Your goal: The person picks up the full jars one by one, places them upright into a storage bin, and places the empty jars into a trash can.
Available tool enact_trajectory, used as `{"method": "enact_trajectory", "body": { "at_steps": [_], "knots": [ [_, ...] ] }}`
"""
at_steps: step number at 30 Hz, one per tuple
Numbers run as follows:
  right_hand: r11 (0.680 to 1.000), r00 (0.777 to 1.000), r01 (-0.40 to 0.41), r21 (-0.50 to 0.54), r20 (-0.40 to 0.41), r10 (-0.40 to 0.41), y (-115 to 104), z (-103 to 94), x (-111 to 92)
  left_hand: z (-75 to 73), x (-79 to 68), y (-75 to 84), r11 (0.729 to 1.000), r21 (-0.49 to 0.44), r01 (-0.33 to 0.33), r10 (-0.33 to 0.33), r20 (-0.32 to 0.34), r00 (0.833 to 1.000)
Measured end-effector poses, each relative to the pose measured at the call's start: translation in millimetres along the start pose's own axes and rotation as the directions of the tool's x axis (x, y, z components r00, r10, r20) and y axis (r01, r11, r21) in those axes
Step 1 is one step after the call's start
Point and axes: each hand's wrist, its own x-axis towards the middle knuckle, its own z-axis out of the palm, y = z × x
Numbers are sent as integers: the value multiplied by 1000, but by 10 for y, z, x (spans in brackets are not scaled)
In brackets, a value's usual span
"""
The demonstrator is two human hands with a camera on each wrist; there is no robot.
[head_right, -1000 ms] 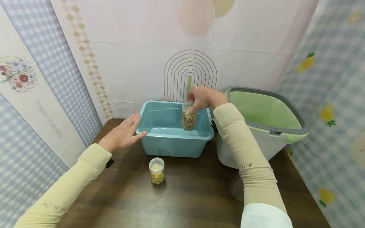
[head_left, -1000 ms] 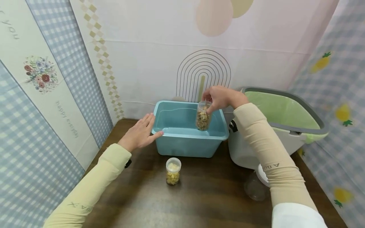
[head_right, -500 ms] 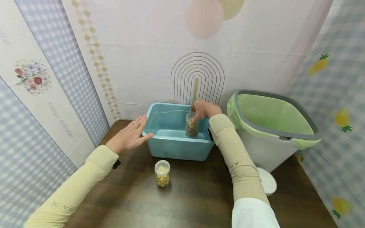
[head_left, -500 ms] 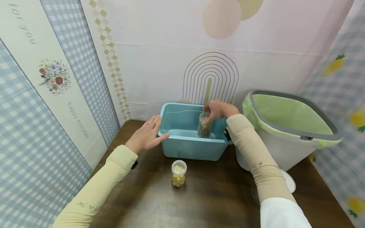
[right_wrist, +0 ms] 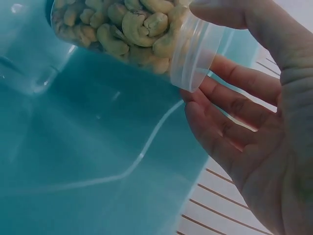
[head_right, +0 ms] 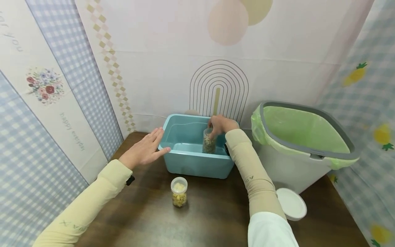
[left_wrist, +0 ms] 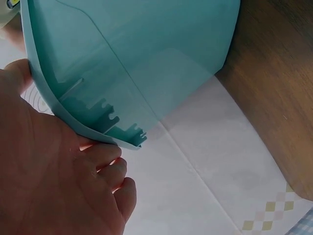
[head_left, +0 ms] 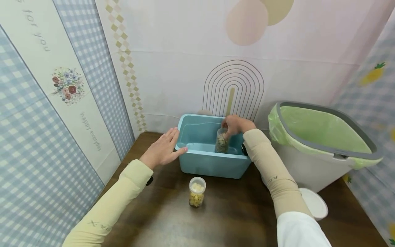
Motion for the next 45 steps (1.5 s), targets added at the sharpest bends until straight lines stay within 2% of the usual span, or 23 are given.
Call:
{"method": "enact_trajectory", "body": {
  "at_steps": [8,15,21,29,35,42,45],
  "knots": [
    [1000,1000,14,-1,14,-14,125,154,65,-29,22,75,1000,27,2,-2,16,1000],
    [1000,999,1,-20,34,-1,98,28,88,-38,42,68,999,42,21,-22,26,999],
    [999,999,-27,-40,29,28,-44,-192,-89,-7,59,87,999,40,9,-10,26,1000],
    [997,999,40,-59,1,-40,-381,-402,-362,-29,39,59,999,36,3,-4,11,1000],
    [983,986,166,-73,25,-165,-630,-427,-545,-47,-7,13,999,42,-6,5,15,1000],
    [978,983,177,-108,79,-169,-863,-399,-821,-56,-26,-1,998,56,-27,25,26,999],
    [968,974,221,-122,84,-212,-949,-363,-932,-47,-34,4,998,56,-36,34,26,999]
  ]
}}
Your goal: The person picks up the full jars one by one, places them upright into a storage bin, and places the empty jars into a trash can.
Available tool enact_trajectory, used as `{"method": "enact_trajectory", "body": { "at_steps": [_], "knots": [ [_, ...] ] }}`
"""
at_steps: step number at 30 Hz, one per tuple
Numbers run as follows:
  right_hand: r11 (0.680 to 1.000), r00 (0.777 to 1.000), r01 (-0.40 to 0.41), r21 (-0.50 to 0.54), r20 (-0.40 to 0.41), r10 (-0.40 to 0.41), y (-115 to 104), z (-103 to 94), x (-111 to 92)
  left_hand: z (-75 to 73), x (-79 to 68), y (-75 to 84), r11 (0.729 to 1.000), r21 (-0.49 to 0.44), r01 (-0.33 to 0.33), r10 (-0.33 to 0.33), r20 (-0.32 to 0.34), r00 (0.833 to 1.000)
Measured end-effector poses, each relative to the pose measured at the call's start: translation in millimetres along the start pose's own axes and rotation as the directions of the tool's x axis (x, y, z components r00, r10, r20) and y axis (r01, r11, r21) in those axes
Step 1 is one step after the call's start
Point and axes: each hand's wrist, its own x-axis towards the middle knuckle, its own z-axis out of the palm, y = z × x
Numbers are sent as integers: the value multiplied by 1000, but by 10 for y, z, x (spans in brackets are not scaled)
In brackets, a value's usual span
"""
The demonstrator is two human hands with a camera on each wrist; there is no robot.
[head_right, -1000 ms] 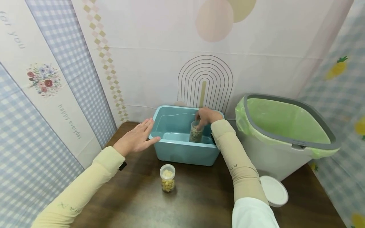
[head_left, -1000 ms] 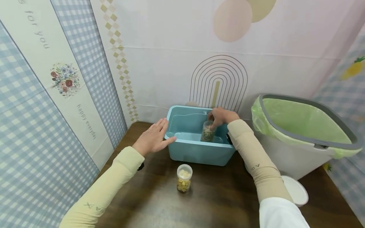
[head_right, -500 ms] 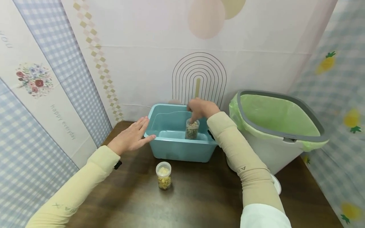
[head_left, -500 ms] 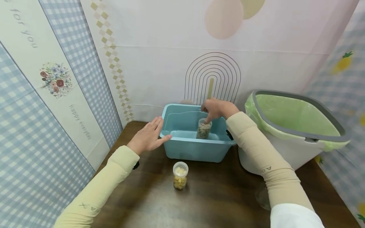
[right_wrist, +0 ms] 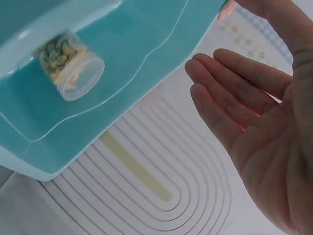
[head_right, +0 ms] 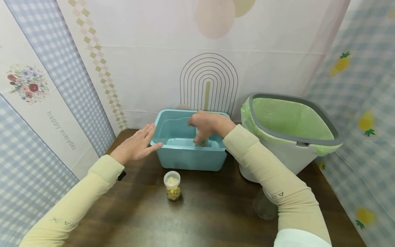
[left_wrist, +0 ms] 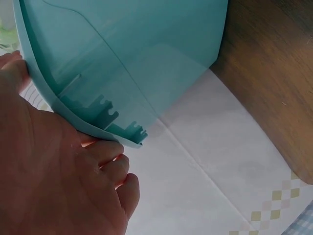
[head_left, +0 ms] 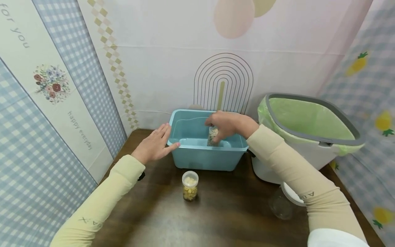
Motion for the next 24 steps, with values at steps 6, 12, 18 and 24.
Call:
{"method": "enact_trajectory", "body": {
  "at_steps": [6,12,18,24],
  "knots": [
    [993,994,112,-30,9,-112,-216,81,-46,0,-19,-52,1000,-6,0,0,-8,1000],
    [984,984,179,-6,29,-178,-388,186,-82,-6,-19,-83,1000,-13,1,-1,2,1000],
    [966,965,260,12,41,-260,-542,317,-49,-8,-14,-114,1000,-23,2,-3,-8,1000],
    [964,961,265,21,75,-266,-660,482,-30,20,-8,-131,1000,-20,0,0,0,1000]
  ]
}}
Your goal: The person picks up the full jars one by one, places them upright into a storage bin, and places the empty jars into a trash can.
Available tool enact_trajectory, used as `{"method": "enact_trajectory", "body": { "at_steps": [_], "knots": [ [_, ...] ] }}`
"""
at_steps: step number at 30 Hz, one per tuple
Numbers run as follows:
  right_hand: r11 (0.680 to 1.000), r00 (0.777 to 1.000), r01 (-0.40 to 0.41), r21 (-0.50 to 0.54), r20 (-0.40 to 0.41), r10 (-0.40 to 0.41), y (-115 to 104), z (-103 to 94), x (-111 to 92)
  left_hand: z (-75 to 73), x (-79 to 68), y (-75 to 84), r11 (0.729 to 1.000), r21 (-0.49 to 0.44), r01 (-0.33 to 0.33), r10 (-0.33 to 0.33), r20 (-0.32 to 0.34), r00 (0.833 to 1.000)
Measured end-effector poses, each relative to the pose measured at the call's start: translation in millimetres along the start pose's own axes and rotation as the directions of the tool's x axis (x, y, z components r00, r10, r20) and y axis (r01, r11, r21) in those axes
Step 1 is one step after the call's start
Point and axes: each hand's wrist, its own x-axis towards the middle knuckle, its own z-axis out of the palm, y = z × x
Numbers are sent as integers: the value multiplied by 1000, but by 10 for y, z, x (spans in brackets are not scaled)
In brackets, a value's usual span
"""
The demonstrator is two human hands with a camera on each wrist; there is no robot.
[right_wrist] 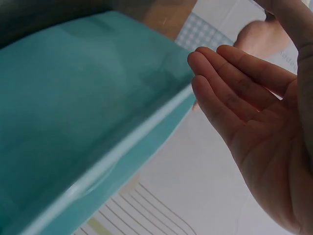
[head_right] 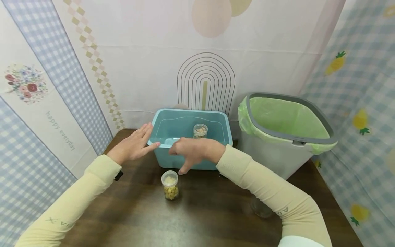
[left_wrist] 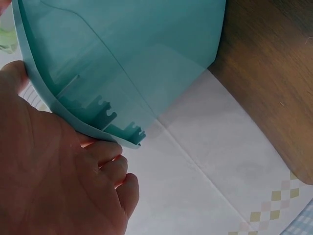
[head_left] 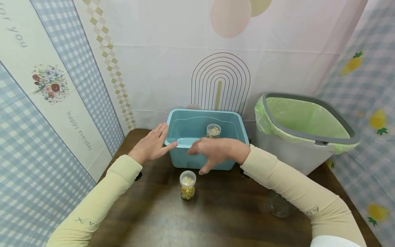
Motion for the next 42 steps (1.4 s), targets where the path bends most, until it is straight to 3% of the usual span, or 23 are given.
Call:
{"method": "enact_trajectory", "body": {
  "at_steps": [11,26,34,42],
  "knots": [
    [1000,999,23,14,25,-24,-18,317,-25,31,49,162,1000,-9,-6,7,13,1000],
    [998,998,57,-28,-18,-57,-8,670,11,65,95,361,1000,-2,-24,24,-3,1000],
    [998,999,36,-46,-14,-36,23,688,-85,85,135,467,1000,-13,-21,21,12,1000],
    [999,999,37,-11,-23,-37,54,487,-285,104,167,492,1000,-16,-18,18,18,1000]
  ]
}}
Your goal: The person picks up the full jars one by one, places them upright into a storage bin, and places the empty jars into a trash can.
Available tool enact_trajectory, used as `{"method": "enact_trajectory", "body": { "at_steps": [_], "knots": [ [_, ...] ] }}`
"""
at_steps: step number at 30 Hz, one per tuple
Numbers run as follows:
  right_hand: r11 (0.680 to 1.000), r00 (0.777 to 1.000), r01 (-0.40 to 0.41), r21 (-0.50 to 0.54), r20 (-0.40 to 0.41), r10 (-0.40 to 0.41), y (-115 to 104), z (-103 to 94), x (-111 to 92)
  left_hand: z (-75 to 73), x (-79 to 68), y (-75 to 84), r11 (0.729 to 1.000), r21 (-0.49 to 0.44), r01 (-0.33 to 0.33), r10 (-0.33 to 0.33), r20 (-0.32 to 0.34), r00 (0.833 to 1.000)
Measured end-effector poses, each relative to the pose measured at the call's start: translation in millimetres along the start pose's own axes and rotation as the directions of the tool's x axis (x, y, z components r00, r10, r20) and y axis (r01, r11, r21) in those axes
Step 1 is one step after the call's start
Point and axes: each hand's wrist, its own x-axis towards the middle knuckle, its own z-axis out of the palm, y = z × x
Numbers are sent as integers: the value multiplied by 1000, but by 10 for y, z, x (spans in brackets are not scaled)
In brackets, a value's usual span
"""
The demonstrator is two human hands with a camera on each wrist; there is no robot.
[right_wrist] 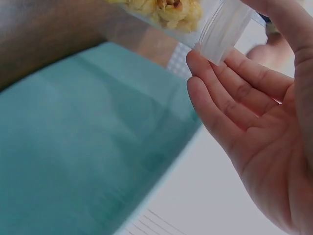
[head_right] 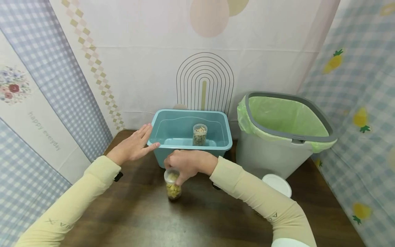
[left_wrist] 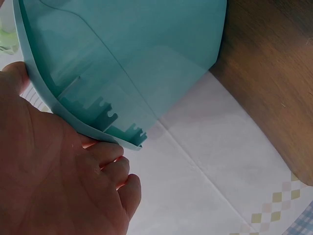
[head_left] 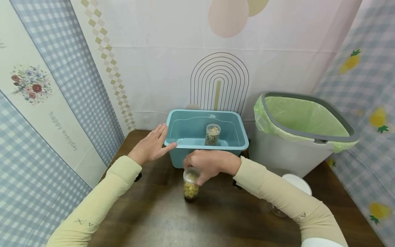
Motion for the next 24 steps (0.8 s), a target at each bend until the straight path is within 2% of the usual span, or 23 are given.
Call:
{"method": "enact_trajectory", "body": {
  "at_steps": [9,15,18,24],
  "knots": [
    [999,998,-22,41,-56,24,-1,-427,-390,-1,-11,0,1000,8,-5,5,-20,1000],
    [991,986,-118,58,-111,124,-168,-853,-622,-33,-112,-73,999,9,-44,44,-20,999],
    [977,972,-202,73,-110,209,-252,-1077,-690,-41,-165,-110,998,9,-59,59,-10,998],
    [925,921,-360,118,-115,373,-331,-1386,-659,-53,-273,-182,997,-9,-80,80,5,997]
  ]
}}
